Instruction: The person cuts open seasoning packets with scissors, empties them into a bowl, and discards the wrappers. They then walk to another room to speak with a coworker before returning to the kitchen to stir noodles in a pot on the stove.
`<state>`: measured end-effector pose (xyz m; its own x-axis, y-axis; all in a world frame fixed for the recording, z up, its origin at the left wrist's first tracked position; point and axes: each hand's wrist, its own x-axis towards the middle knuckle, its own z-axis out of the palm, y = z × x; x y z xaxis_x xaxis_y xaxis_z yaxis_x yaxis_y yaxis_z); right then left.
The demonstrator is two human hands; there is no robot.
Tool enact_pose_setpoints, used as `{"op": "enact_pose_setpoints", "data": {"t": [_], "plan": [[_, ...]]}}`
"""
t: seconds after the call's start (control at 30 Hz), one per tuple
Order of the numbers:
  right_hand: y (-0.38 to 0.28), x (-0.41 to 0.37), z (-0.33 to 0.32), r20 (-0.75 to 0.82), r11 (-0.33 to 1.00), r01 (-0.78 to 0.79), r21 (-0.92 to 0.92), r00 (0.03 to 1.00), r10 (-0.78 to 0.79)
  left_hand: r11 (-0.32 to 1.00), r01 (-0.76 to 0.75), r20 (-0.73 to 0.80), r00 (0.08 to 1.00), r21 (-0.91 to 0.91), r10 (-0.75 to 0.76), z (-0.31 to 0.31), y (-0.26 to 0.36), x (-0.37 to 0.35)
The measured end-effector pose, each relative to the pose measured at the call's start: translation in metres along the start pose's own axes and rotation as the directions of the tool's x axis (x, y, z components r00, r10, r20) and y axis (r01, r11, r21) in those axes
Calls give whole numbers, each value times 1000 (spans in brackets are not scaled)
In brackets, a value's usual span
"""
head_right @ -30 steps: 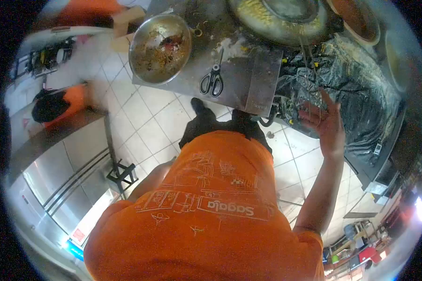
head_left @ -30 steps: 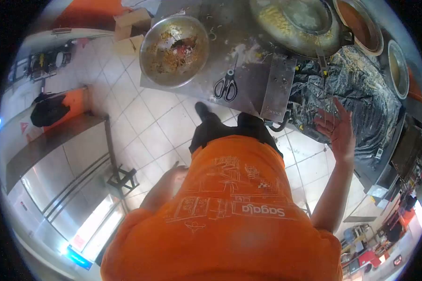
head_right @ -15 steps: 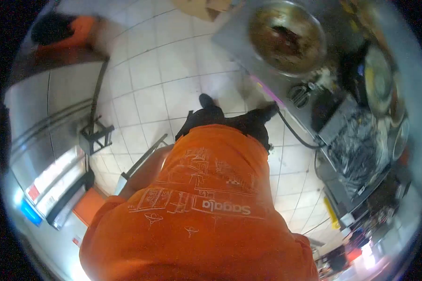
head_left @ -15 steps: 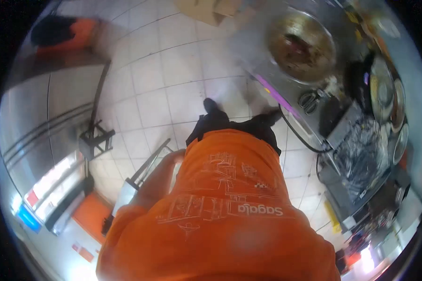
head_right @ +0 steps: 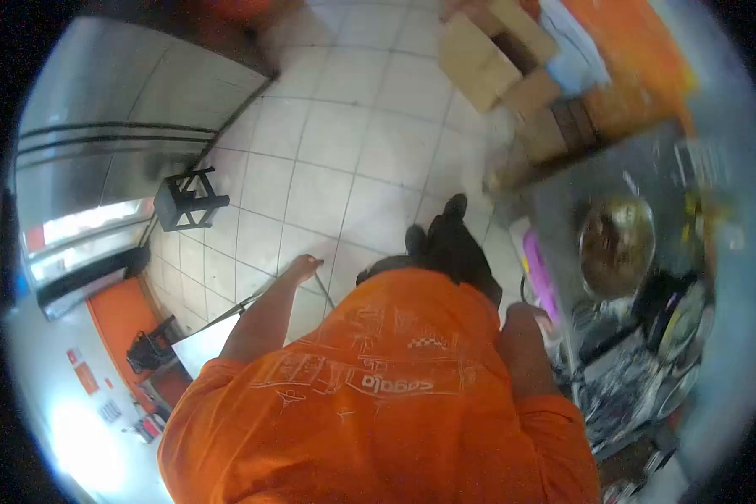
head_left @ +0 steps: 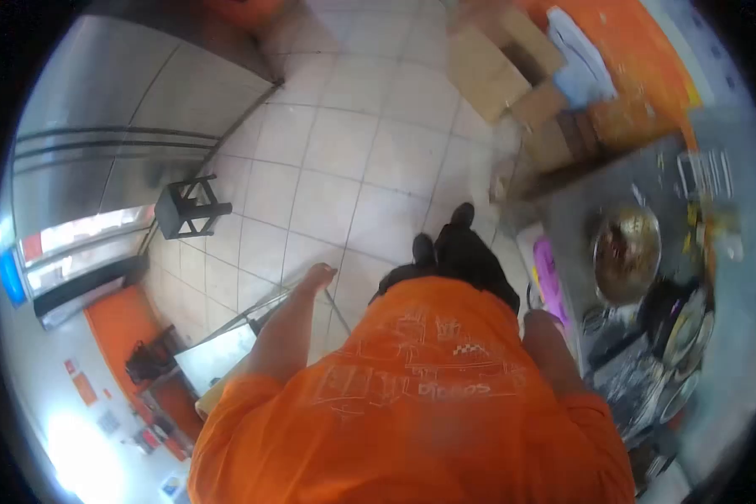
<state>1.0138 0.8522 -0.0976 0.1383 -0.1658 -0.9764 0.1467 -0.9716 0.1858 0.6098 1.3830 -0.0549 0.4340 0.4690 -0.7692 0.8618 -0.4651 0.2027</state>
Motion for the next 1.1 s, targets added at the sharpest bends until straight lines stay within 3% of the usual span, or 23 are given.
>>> {"op": "enact_pose_setpoints", "data": {"t": [0.07, 0.1, 0.13, 0.17, 0.2, 0.27, 0.3, 0.33, 0.37, 0.4, 0.43, 0.5, 0.6, 0.67, 0.7, 0.77, 0.8, 0.83, 0.9, 0.97, 1.0, 1.07, 1.1], "plan": [[-117, -1, -83, -18, 995, 101, -13, 995, -101, 944, 311, 343, 903, -110, -258, -47, 34, 4], [-183, -15, -122, -43, 983, 182, 30, 983, -181, 994, -58, 307, 948, -92, 83, 32, -60, 79], [-245, -29, -155, -88, 947, 293, 134, 955, -284, 991, 130, 353, 927, 20, -129, -48, 29, 38], [-297, -44, -182, -208, 787, 528, 321, 849, -485, 798, -521, 249, 851, 303, 462, 11, -52, 91], [-347, -60, -204, -351, 533, 713, 456, 695, -628, 875, -392, 322, 899, 284, 298, -32, 3, 79], [-402, -197, -246, -412, 237, 863, 446, 433, -801, 986, -152, 0, 988, 73, 152, -52, 24, 73], [-414, -237, -268, -287, 191, 837, 513, 377, -881, 971, -220, -149, 967, -95, 205, -49, 21, 75], [-426, -266, -293, -152, 168, 795, 583, 309, -939, 962, -166, -79, 985, -217, 152, -63, 29, 73], [-433, -289, -315, -34, 134, 810, 571, 186, -982, 962, -269, 180, 949, 41, 257, -57, 17, 91], [-441, -315, -342, 83, 93, 824, 559, 56, -995, 921, 128, 191, 980, -367, -60, -65, 32, 78], [-444, -353, -367, 150, 18, 879, 476, -61, -987, 611, 132, 170, 986, -781, 3, 32, -49, 106], [-458, -434, -414, 315, -167, 949, 266, -249, -916, 680, -10, 71, 993, -733, 92, -69, 40, 28], [-485, -534, -455, 545, -430, 887, 166, -446, -710, 772, -30, 161, 972, -635, 171, -104, 70, 48], [-496, -586, -477, 710, -264, 951, 160, -296, -639, 815, -101, 142, 965, -571, 219, -132, 78, 77], [-513, -597, -483, 717, -282, 949, 141, -294, -632, 831, -151, 115, 962, -535, 248, -147, 79, 95], [-548, -624, -493, 785, -565, 782, 262, -513, -347, 844, -246, 51, 951, -476, 305, -186, 81, 132], [-560, -631, -496, 793, -577, 779, 246, -504, -342, 832, -245, 25, 955, -497, 296, -205, 86, 148], [-579, -641, -501, 728, -665, 727, 174, -550, -410, 828, -260, 5, 953, -496, 302, -248, 101, 158], [-617, -654, -515, 648, -741, 666, 81, -601, -469, 937, 39, 105, 994, -348, -3, -345, 134, 177], [-653, -665, -527, 295, -882, 395, -258, -837, -461, 915, -80, 11, 996, -396, 91, -423, 138, 209], [-667, -675, -534, 278, -873, 407, -269, -835, -475, 908, -100, -68, 995, -408, 79, -430, 118, 245], [-695, -706, -552, 417, -874, 102, -475, -849, -326, 911, -140, -143, 985, -387, 91, -481, 102, 285], [-709, -715, -558, 405, -854, 90, -513, -852, -333, 930, -117, -166, 984, -348, 61, -533, 120, 281]]}}
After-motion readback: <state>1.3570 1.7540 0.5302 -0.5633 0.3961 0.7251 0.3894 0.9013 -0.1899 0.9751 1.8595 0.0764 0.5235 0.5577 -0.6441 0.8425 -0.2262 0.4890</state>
